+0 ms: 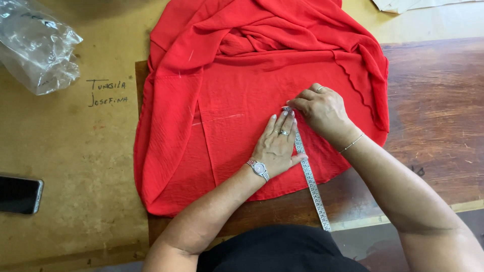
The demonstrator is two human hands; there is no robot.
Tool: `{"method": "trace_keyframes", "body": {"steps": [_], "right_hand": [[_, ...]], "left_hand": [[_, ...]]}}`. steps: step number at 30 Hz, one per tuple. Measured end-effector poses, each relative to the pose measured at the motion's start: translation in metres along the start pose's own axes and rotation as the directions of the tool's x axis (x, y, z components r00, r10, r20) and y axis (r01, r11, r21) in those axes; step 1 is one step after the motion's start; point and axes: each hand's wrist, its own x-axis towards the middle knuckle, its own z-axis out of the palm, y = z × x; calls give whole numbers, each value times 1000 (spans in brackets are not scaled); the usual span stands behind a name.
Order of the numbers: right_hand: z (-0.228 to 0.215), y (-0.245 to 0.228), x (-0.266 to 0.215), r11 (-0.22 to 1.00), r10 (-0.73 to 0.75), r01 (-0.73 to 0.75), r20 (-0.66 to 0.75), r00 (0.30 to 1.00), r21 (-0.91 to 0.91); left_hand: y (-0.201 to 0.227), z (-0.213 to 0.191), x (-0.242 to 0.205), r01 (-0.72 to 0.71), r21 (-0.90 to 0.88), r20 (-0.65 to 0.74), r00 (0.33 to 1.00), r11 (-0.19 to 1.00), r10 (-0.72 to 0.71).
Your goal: Measuring and marking a red garment with white chalk on a wooden workbench using a flexible measuring tape.
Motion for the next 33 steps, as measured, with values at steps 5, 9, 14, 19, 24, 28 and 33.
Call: {"method": "trace_keyframes", "body": {"steps": [5,9,14,19,24,28,33], "right_hand": [[7,-2,6,999,-48,48,-14,999,-7],[12,-13,17,997,-79,79,-21,997,-27],[22,-26,25,994,-111,111,-27,993,-13],[32,-41,40,991,-134,135,-46,990,23],[34,-66,62,981,-166,169,-43,985,93],[31,-78,78,983,-170,172,-47,984,66],[-55,-67,51,735,566,-584,165,808,345]], "left_hand": [[-1,1,1,3,1,-20,1000,1000,-3],[-2,7,2,-1,-36,-35,999,999,0],[2,1,2,40,-62,-26,999,997,-42],[7,-34,4,47,-141,-118,991,989,-64],[5,45,-4,129,-196,-89,985,972,-148],[6,40,-7,153,-204,-60,984,967,-168],[-3,2,-3,-19,-60,-105,994,998,13]]}}
